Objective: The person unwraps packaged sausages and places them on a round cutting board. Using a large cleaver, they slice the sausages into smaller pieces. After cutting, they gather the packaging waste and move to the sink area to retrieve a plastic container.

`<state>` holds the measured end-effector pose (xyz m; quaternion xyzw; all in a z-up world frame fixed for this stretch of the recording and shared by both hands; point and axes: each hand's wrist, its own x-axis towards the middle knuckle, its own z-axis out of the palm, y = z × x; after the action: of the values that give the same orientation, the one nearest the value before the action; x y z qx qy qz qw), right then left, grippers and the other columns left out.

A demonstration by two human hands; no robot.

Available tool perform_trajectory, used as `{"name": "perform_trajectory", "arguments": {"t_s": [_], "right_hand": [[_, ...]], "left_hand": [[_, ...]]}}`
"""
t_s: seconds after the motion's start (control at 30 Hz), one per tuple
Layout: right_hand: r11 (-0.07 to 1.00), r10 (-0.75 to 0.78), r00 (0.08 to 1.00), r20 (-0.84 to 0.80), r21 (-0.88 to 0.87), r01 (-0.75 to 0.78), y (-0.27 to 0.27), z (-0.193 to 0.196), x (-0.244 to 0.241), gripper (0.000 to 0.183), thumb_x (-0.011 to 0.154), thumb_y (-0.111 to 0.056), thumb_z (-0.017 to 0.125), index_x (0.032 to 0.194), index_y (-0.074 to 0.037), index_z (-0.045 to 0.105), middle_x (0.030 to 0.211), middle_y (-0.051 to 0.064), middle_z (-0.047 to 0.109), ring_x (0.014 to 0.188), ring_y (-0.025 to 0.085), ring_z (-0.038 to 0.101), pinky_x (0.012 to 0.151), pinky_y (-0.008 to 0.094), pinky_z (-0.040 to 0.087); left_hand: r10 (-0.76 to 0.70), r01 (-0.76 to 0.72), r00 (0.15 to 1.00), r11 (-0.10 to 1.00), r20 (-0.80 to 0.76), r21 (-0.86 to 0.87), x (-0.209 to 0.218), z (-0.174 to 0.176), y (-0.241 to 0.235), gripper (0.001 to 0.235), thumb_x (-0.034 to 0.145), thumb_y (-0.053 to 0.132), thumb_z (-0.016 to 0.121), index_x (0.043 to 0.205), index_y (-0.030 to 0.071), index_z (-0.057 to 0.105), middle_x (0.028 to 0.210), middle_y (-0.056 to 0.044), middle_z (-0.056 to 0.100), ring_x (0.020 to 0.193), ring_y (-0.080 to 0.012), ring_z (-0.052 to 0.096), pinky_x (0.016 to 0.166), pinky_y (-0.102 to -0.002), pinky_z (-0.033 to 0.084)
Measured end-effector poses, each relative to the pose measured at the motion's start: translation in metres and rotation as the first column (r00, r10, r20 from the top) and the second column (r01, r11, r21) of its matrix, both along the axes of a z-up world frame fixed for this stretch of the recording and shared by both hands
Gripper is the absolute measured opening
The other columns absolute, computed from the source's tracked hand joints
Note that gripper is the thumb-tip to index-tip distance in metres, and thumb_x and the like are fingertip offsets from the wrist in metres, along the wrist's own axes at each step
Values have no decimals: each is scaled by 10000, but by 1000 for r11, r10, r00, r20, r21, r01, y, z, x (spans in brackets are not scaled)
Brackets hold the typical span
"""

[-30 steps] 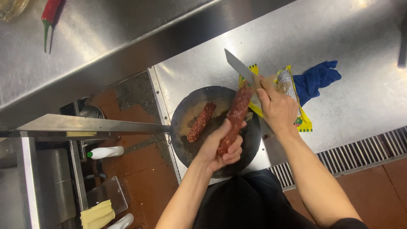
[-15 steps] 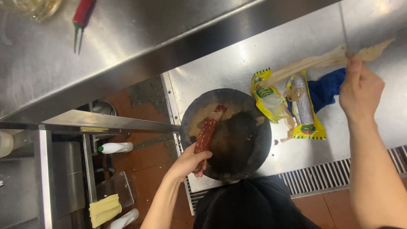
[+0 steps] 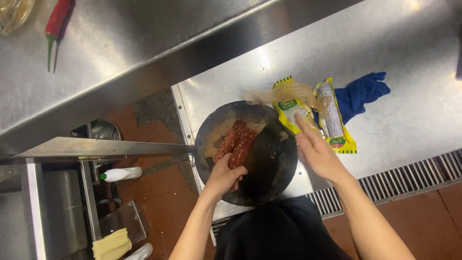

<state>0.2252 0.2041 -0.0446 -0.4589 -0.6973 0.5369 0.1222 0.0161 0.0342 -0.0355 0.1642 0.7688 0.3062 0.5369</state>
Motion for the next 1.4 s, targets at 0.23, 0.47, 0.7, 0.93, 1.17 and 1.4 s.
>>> {"name": "perform_trajectory", "arguments": {"t_s": [0.23,0.47,0.7,0.93,1.17,1.4], "right_hand": [[895,47,793,-608,-327,-304,-14,-68,-1,675,1030,-495,376,1614,-167,295,415,52,461,317,147,456,286,199,341],[951,9,805,-593,-243,-190,-24,-29,-13,631,1013,-491,455,1474,-71,551,481,-49,381,418,50,369,417,194,282],[967,-65,942,330,255,-22,-14,-62,-18,550,924,-706,388,1415,-527,559,961,125,776,931,378,714,772,476,512],[956,-140,940,310,289,47,-13,-50,-34,536,932,-700,372,1383,-503,586,1204,32,730,1214,334,578,1012,488,362],[888,-459,868,187,125,443,66,18,-19,582,963,-647,308,1385,-410,631,1425,-14,626,1301,330,560,934,467,457],[976,-217,969,119,60,212,21,11,-35,413,987,-558,544,1245,-304,744,1107,117,774,1141,407,671,1006,515,513]], "left_hand": [[-32,-81,914,962,403,260,0,-13,-5,259,768,-67,656,1025,-44,641,522,-121,522,301,-158,479,306,-280,385],[-51,17,895,996,442,82,7,29,18,157,794,-25,600,896,18,488,538,-109,472,325,-155,365,325,-265,249],[-12,70,957,979,288,-189,40,38,54,208,881,30,620,1050,65,502,600,-133,522,369,-196,388,354,-318,266],[-187,224,963,955,194,-192,29,72,54,265,861,62,603,1099,96,493,617,-127,495,383,-183,365,378,-311,296],[-519,349,581,855,626,384,-36,84,-18,317,855,129,822,1063,9,614,789,-21,616,515,-73,514,401,-197,405],[-141,70,845,986,-516,-154,-83,-21,1,566,873,543,746,1159,65,644,1026,-314,706,1043,-502,682,830,-528,524]]}}
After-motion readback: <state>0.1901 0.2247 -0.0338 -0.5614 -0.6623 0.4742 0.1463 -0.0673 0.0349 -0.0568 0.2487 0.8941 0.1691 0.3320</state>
